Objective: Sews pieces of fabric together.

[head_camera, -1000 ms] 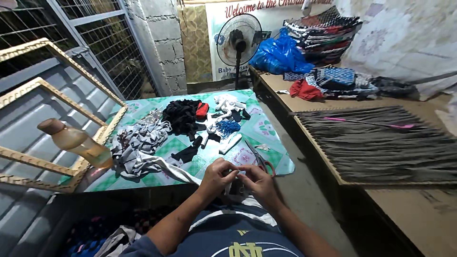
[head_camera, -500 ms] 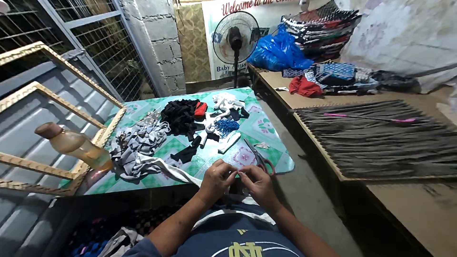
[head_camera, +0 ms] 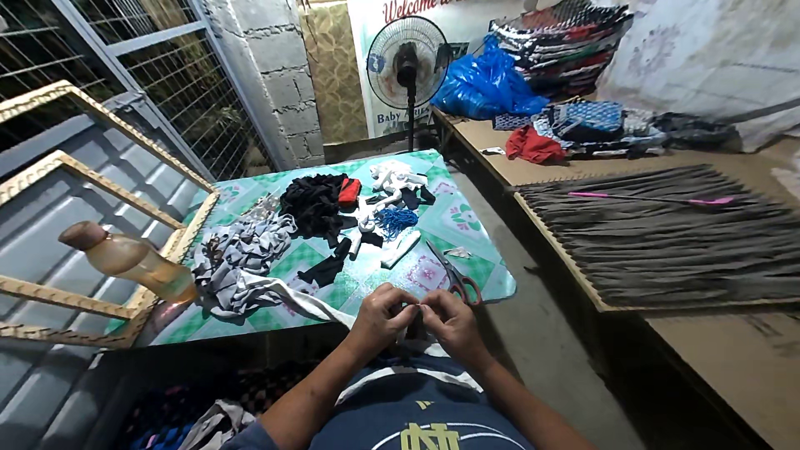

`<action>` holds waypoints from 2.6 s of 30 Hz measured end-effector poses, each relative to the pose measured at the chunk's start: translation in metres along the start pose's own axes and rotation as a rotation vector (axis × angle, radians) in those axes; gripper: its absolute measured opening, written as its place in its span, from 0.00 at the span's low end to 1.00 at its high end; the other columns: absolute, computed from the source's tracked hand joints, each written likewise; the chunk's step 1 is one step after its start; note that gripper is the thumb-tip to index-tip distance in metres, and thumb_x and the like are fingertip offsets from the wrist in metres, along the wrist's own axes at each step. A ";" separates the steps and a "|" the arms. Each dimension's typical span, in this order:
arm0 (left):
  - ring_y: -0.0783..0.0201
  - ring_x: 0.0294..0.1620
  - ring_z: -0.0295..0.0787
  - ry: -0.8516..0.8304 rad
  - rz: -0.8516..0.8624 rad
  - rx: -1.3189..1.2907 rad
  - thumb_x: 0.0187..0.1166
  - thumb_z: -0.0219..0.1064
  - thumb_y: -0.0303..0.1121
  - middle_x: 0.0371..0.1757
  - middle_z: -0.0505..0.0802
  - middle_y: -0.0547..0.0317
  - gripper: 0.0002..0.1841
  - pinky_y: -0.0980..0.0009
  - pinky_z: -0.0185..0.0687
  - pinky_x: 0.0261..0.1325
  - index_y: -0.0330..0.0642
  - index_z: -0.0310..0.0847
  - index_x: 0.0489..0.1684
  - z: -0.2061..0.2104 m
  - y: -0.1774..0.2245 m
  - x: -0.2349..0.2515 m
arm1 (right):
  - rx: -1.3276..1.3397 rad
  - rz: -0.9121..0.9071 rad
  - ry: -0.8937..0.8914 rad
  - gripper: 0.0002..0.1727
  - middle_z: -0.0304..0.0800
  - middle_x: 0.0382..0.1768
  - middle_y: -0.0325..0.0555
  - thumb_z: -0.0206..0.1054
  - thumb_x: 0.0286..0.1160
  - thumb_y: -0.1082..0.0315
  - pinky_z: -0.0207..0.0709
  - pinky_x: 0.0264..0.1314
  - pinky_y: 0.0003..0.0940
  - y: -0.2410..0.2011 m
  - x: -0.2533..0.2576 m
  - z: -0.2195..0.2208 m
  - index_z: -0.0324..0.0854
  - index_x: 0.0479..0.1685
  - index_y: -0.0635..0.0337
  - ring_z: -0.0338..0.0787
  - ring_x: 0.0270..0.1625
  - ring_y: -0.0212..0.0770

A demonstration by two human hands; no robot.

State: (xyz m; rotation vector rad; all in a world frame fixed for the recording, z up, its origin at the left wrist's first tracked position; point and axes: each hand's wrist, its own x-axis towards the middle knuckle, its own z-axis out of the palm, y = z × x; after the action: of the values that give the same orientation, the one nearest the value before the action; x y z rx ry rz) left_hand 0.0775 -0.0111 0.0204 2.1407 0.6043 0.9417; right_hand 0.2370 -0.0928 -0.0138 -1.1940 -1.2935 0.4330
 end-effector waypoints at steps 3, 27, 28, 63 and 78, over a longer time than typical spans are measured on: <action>0.80 0.30 0.74 -0.016 -0.020 -0.002 0.74 0.70 0.31 0.30 0.83 0.61 0.08 0.88 0.69 0.34 0.36 0.92 0.39 0.000 0.001 -0.001 | 0.000 0.007 -0.006 0.08 0.86 0.31 0.40 0.66 0.71 0.70 0.74 0.32 0.12 0.000 -0.001 0.000 0.86 0.39 0.68 0.78 0.29 0.19; 0.79 0.30 0.74 0.041 -0.028 0.037 0.74 0.71 0.33 0.28 0.84 0.62 0.08 0.86 0.68 0.35 0.37 0.92 0.37 -0.008 -0.002 -0.002 | -0.021 -0.001 -0.092 0.16 0.87 0.46 0.48 0.49 0.82 0.73 0.78 0.48 0.18 -0.004 0.000 0.003 0.79 0.54 0.75 0.83 0.43 0.22; 0.79 0.30 0.74 0.040 -0.030 0.036 0.74 0.72 0.33 0.29 0.84 0.62 0.08 0.85 0.68 0.35 0.37 0.92 0.37 -0.008 -0.002 -0.002 | -0.022 0.002 -0.090 0.16 0.87 0.45 0.47 0.49 0.81 0.73 0.78 0.46 0.17 -0.004 0.000 0.003 0.79 0.53 0.75 0.82 0.40 0.22; 0.76 0.30 0.74 0.019 -0.049 0.056 0.74 0.71 0.33 0.28 0.84 0.60 0.08 0.83 0.68 0.35 0.37 0.92 0.36 -0.009 0.001 -0.001 | -0.029 0.010 -0.068 0.13 0.85 0.37 0.43 0.53 0.80 0.72 0.77 0.38 0.17 -0.002 -0.003 0.005 0.78 0.50 0.73 0.80 0.32 0.21; 0.75 0.29 0.74 -0.004 -0.050 0.067 0.74 0.71 0.33 0.27 0.84 0.59 0.09 0.82 0.69 0.35 0.37 0.92 0.37 -0.009 0.003 0.001 | -0.024 0.000 -0.056 0.13 0.85 0.38 0.42 0.53 0.80 0.71 0.77 0.41 0.15 0.000 -0.003 0.003 0.79 0.50 0.72 0.81 0.36 0.19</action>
State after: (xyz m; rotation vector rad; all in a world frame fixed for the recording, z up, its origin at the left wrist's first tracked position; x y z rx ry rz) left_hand 0.0717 -0.0080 0.0275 2.1749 0.6934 0.9015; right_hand 0.2334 -0.0937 -0.0157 -1.2094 -1.3503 0.4542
